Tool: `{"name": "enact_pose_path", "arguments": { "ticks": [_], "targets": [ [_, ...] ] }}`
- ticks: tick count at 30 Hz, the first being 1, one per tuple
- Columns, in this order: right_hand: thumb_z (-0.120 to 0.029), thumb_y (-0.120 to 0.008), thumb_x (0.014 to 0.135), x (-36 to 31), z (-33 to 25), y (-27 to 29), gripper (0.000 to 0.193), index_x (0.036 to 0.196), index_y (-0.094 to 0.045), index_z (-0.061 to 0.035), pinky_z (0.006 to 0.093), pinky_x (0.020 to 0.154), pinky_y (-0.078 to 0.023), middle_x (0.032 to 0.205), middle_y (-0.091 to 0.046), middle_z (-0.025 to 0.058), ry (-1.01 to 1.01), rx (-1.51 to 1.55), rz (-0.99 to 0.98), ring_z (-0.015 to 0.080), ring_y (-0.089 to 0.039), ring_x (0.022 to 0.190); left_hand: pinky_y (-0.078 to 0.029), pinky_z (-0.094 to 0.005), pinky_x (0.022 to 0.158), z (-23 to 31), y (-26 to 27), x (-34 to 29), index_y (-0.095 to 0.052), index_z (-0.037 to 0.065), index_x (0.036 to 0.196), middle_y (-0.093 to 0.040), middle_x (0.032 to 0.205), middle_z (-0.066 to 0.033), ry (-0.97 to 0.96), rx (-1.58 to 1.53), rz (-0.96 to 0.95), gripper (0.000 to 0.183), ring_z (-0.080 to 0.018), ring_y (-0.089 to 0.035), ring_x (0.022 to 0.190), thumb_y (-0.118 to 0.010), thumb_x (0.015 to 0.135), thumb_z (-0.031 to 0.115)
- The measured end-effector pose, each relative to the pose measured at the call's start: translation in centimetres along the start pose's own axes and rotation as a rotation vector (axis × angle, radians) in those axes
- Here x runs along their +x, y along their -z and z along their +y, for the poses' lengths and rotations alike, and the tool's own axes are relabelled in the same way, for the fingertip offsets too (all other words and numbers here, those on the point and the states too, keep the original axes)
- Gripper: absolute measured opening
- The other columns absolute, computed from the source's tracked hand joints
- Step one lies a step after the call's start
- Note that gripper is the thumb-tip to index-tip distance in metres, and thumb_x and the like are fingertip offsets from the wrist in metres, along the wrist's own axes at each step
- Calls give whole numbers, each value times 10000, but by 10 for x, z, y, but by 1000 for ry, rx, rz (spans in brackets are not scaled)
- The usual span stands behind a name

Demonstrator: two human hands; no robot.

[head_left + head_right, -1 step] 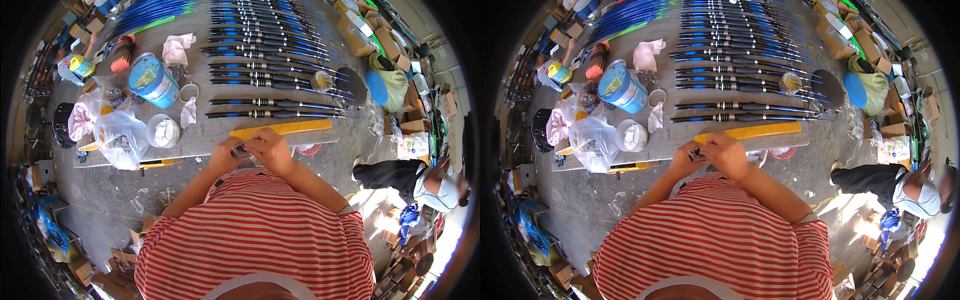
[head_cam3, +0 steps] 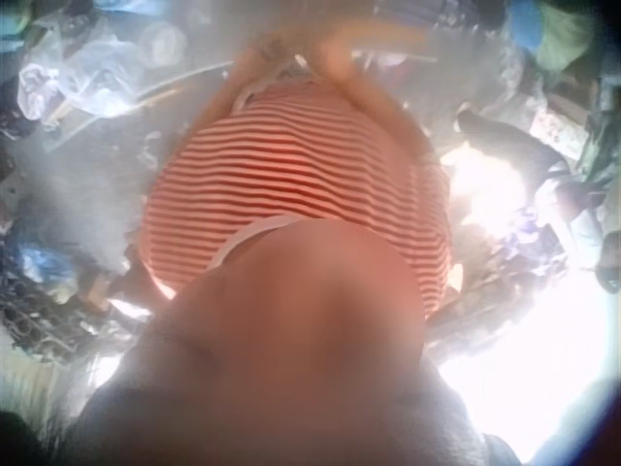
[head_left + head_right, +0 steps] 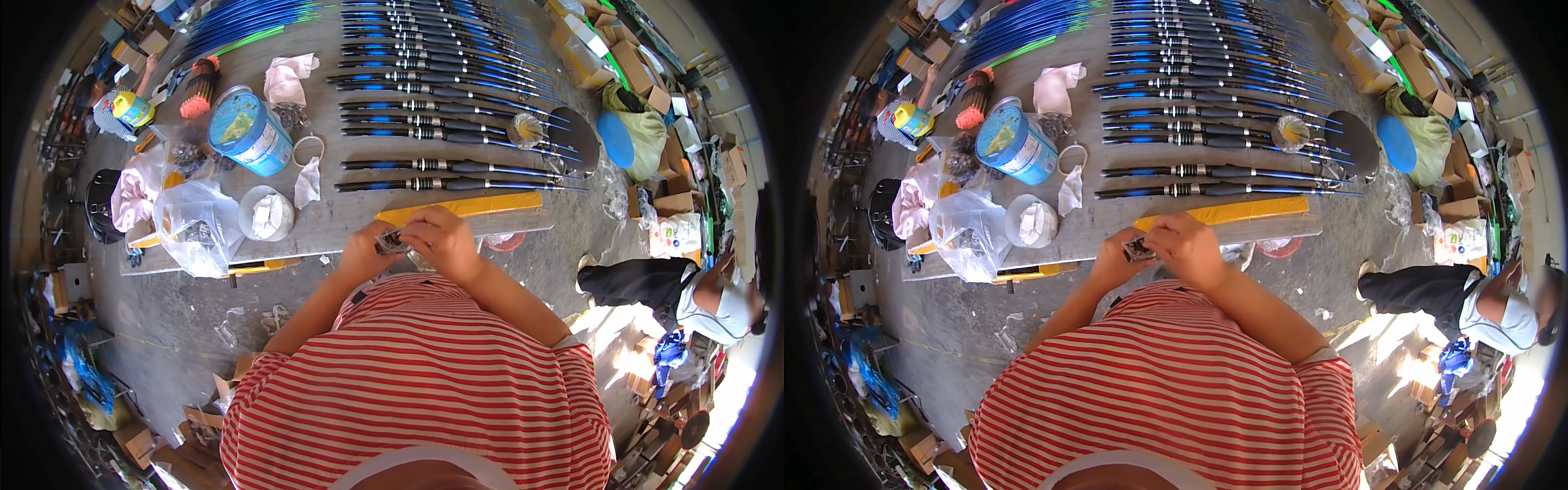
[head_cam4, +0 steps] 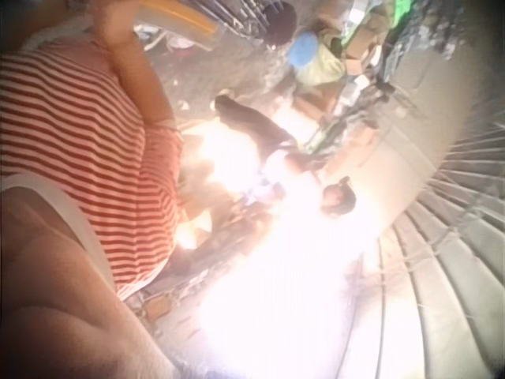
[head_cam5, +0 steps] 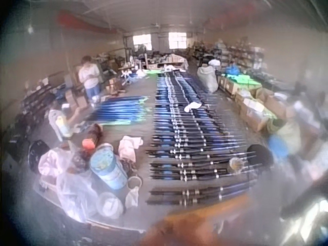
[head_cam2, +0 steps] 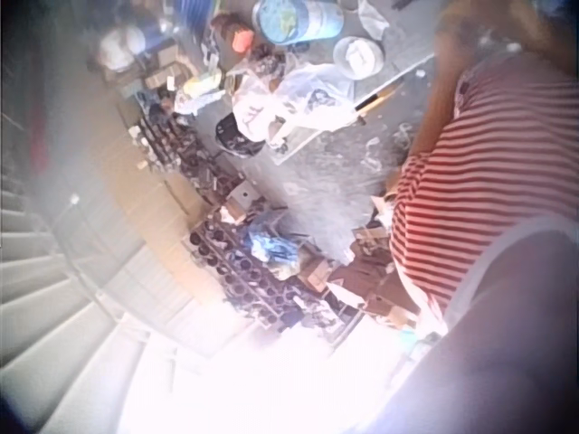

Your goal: The person stirs a liquid in a small container with a stick, then adds dark powder from a blue bucket with a spoon and continues mixing.

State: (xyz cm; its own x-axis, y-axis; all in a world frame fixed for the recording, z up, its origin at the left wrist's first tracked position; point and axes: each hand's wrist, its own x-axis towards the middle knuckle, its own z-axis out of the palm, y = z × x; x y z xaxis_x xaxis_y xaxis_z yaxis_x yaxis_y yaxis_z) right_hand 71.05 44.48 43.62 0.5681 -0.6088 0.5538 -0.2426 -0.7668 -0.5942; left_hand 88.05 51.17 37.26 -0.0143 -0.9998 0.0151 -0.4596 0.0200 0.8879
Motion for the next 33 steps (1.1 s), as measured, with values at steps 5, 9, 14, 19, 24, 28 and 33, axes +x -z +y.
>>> {"name": "enact_pose_path", "arguments": {
  "ticks": [5,9,14,19,24,28,33],
  "targets": [
    [-53,-698,744,-10,13,8,98,829,-655,-32,289,625,-513,781,-657,92,-377,192,88,222,-640,685,-508,-333,722,-33,21,17,-602,48,998,-666,879,-138,8,-3,1,430,-277,-656,832,-790,616,112],
    [-35,-693,780,-44,31,26,99,861,-654,6,241,663,-515,813,-676,76,-645,338,269,129,-647,724,-502,-308,727,-54,69,39,-602,35,986,-663,832,-101,41,153,-157,407,-231,-652,813,-739,604,56],
    [-3,-681,772,-113,40,54,108,872,-648,20,222,666,-498,797,-671,58,-935,278,321,98,-628,726,-495,-399,671,-67,87,71,-627,94,926,-663,822,-132,-53,513,-519,342,-325,-637,775,-660,587,137],
    [8,-659,772,-167,30,67,114,883,-639,23,225,663,-494,770,-664,53,-1091,202,429,98,-620,712,-487,-425,690,-61,59,99,-652,106,877,-648,836,-120,22,681,-725,295,-324,-614,828,-629,585,138],
    [10,-643,787,-197,22,80,95,879,-630,28,227,660,-503,777,-660,68,-1112,274,644,111,-623,703,-478,-405,758,-60,41,105,-636,106,933,-584,943,-119,-37,725,-683,318,-326,-581,918,-623,615,112],
    [9,-635,804,-215,28,98,107,908,-634,32,245,663,-523,802,-656,82,-1103,402,862,126,-627,706,-480,-421,779,-54,41,88,-615,99,994,-556,1011,-128,-110,694,-405,333,-332,-582,932,-616,663,76],
    [-23,-637,825,-225,51,128,136,944,-644,42,269,662,-539,795,-645,81,-1146,379,1058,140,-624,699,-484,-404,724,-23,24,71,-579,66,1016,-542,991,-129,-252,583,-16,329,-333,-582,866,-595,690,27]
  ]
}}
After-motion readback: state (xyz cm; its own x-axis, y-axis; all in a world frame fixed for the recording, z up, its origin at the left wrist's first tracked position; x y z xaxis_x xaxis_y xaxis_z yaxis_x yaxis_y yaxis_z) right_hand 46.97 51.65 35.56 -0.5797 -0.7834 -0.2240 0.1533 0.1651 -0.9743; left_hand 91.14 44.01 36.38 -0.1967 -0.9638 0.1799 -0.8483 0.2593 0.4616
